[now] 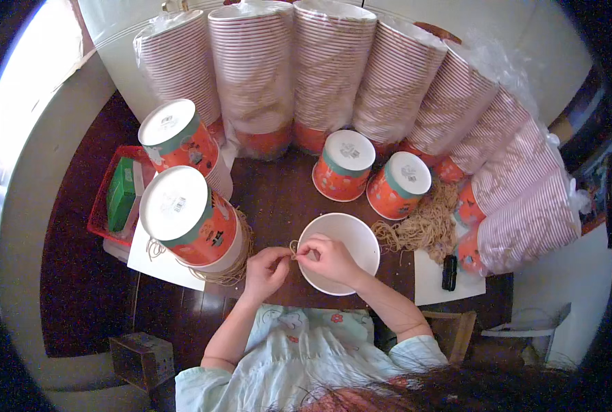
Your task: Attaching string handles to small decorative paper buckets for packaging.
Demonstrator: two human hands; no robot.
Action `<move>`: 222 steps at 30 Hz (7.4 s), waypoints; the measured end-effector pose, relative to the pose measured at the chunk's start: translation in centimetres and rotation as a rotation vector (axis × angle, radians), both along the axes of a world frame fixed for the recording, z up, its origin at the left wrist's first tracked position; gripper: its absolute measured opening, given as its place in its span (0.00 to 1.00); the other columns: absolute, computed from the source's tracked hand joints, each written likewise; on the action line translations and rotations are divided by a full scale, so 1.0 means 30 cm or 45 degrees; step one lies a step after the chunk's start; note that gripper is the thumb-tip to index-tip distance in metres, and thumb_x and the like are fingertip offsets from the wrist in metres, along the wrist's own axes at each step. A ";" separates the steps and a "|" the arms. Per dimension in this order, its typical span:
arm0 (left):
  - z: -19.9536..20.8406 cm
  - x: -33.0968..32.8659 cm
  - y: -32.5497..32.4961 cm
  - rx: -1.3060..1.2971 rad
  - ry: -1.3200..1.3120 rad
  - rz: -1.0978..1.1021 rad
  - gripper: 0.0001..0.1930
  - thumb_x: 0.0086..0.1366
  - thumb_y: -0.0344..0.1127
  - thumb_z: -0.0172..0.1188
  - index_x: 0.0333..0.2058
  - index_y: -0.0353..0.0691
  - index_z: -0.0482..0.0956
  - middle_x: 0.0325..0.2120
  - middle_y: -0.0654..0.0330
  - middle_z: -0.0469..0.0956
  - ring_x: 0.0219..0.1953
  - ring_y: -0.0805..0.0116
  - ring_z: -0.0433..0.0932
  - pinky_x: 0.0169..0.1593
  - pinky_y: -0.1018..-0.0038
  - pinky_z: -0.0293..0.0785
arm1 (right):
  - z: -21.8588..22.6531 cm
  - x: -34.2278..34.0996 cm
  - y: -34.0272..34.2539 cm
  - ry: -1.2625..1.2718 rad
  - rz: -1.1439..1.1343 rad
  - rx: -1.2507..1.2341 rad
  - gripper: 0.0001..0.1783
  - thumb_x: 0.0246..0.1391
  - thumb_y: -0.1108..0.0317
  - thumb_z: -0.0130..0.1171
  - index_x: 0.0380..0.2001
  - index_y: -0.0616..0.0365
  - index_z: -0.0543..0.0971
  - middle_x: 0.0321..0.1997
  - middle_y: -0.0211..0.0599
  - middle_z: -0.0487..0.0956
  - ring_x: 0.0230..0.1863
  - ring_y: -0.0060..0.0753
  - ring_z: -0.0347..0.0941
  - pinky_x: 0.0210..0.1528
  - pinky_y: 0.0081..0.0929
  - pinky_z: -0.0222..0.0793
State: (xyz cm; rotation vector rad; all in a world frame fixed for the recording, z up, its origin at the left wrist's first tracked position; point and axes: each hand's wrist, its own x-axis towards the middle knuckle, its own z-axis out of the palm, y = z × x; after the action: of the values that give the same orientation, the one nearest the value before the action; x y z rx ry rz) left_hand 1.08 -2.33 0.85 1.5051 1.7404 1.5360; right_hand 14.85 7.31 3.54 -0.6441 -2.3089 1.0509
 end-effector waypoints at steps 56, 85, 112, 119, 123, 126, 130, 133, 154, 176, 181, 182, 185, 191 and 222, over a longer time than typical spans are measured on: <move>0.041 -0.021 0.018 -0.401 -1.271 -0.442 0.05 0.54 0.28 0.54 0.31 0.38 0.73 0.26 0.67 0.71 0.26 0.82 0.67 0.28 0.85 0.64 | 0.042 0.004 0.004 0.168 -0.003 0.041 0.03 0.43 0.74 0.56 0.23 0.59 0.73 0.24 0.34 0.72 0.22 0.27 0.68 0.23 0.21 0.62; 0.008 -0.029 0.041 -0.225 -0.910 -0.036 0.02 0.59 0.30 0.49 0.28 0.41 0.66 0.23 0.70 0.67 0.26 0.84 0.63 0.29 0.88 0.59 | 0.001 0.016 0.023 -0.003 0.207 -0.336 0.03 0.45 0.71 0.49 0.25 0.59 0.69 0.20 0.37 0.73 0.23 0.34 0.72 0.26 0.28 0.65; -0.051 -0.057 -0.234 -0.799 -0.890 -0.479 0.08 0.54 0.33 0.55 0.28 0.34 0.75 0.25 0.64 0.75 0.27 0.79 0.71 0.34 0.81 0.68 | -0.068 0.011 -0.453 -0.250 0.467 0.073 0.13 0.46 0.68 0.43 0.38 0.56 0.68 0.31 0.38 0.73 0.30 0.40 0.73 0.30 0.34 0.70; -0.068 -0.035 -0.224 -0.763 -1.007 -0.409 0.06 0.55 0.30 0.54 0.27 0.34 0.75 0.24 0.64 0.75 0.27 0.79 0.71 0.33 0.82 0.68 | -0.106 0.004 -0.462 -0.283 0.602 0.016 0.09 0.44 0.68 0.44 0.31 0.56 0.67 0.27 0.38 0.73 0.26 0.42 0.73 0.25 0.39 0.69; -0.077 -0.044 -0.211 -0.834 -1.182 -0.389 0.05 0.54 0.30 0.54 0.27 0.34 0.74 0.24 0.63 0.74 0.27 0.78 0.71 0.32 0.82 0.67 | -0.111 0.001 -0.460 -0.268 0.612 -0.012 0.08 0.44 0.66 0.44 0.29 0.55 0.66 0.25 0.39 0.72 0.26 0.43 0.73 0.24 0.40 0.68; -0.079 -0.050 -0.181 -0.830 -1.245 -0.364 0.05 0.55 0.31 0.54 0.27 0.35 0.73 0.24 0.63 0.74 0.26 0.78 0.70 0.31 0.83 0.66 | -0.107 -0.012 -0.456 -0.449 0.826 -0.119 0.08 0.43 0.66 0.45 0.29 0.55 0.67 0.25 0.40 0.72 0.26 0.45 0.72 0.25 0.41 0.67; -0.102 -0.073 -0.104 -0.798 -1.210 -0.472 0.05 0.55 0.32 0.55 0.27 0.37 0.73 0.24 0.64 0.73 0.26 0.78 0.70 0.30 0.84 0.65 | -0.137 -0.034 -0.462 -0.324 1.065 -0.203 0.08 0.45 0.66 0.45 0.30 0.55 0.67 0.26 0.41 0.73 0.27 0.46 0.71 0.28 0.41 0.66; -0.102 -0.069 -0.054 -0.762 -1.301 -0.474 0.04 0.55 0.33 0.54 0.27 0.39 0.73 0.23 0.65 0.73 0.26 0.79 0.69 0.31 0.85 0.65 | -0.161 -0.059 -0.468 -0.247 1.202 -0.356 0.09 0.47 0.65 0.45 0.31 0.56 0.68 0.27 0.42 0.73 0.30 0.46 0.71 0.31 0.40 0.65; -0.052 -0.079 0.041 -0.611 -0.601 -0.617 0.06 0.53 0.34 0.58 0.26 0.38 0.73 0.20 0.70 0.71 0.24 0.84 0.65 0.29 0.84 0.63 | -0.103 0.068 -0.310 -0.302 1.015 -0.725 0.11 0.47 0.67 0.44 0.35 0.55 0.68 0.30 0.40 0.73 0.33 0.40 0.70 0.36 0.36 0.64; 0.006 0.112 -0.146 -0.672 -0.412 -0.978 0.05 0.54 0.31 0.54 0.29 0.36 0.74 0.23 0.67 0.74 0.24 0.83 0.68 0.28 0.84 0.65 | 0.048 0.698 -0.095 1.615 0.403 -0.730 0.27 0.50 0.54 0.50 0.49 0.57 0.59 0.50 0.39 0.65 0.40 0.31 0.65 0.47 0.38 0.55; 0.087 0.093 -0.075 -0.447 -0.345 -0.780 0.04 0.53 0.29 0.54 0.27 0.36 0.74 0.22 0.61 0.74 0.21 0.79 0.70 0.24 0.81 0.66 | 0.097 0.546 -0.111 1.758 0.574 -1.098 0.46 0.48 0.43 0.44 0.59 0.60 0.37 0.64 0.43 0.40 0.64 0.42 0.39 0.61 0.43 0.35; 0.111 0.094 -0.060 -0.469 -0.333 -0.705 0.03 0.53 0.28 0.54 0.27 0.36 0.74 0.21 0.61 0.73 0.21 0.79 0.70 0.24 0.82 0.66 | 0.103 0.509 -0.116 1.791 0.570 -1.171 0.48 0.47 0.41 0.45 0.59 0.60 0.37 0.64 0.42 0.36 0.64 0.42 0.36 0.62 0.43 0.33; 0.170 0.148 -0.029 -0.356 -0.226 -0.697 0.03 0.53 0.29 0.55 0.27 0.35 0.74 0.22 0.61 0.73 0.23 0.77 0.71 0.23 0.81 0.66 | 0.123 0.419 -0.112 1.790 0.565 -1.198 0.48 0.48 0.40 0.41 0.58 0.61 0.35 0.65 0.40 0.35 0.65 0.37 0.33 0.63 0.38 0.29; 0.166 0.268 0.031 -0.131 -0.111 -0.777 0.11 0.52 0.32 0.57 0.34 0.34 0.74 0.27 0.58 0.73 0.23 0.72 0.72 0.21 0.80 0.67 | 0.123 0.359 -0.105 1.906 0.508 -1.259 0.48 0.48 0.39 0.41 0.58 0.61 0.37 0.64 0.40 0.37 0.65 0.36 0.33 0.64 0.35 0.27; 0.226 0.173 0.263 0.408 1.053 -0.808 0.11 0.41 0.36 0.59 0.26 0.43 0.74 0.26 0.63 0.71 0.33 0.65 0.70 0.34 0.71 0.69 | 0.033 0.319 -0.140 0.362 -0.583 -0.355 0.03 0.49 0.76 0.50 0.29 0.63 0.71 0.23 0.31 0.73 0.23 0.15 0.66 0.25 0.14 0.62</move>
State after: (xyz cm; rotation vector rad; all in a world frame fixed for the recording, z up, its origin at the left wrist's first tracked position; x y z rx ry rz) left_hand 6.26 5.55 7.63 2.7857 1.1231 0.9245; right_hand 24.43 3.10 4.52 -1.0024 -1.6783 1.1569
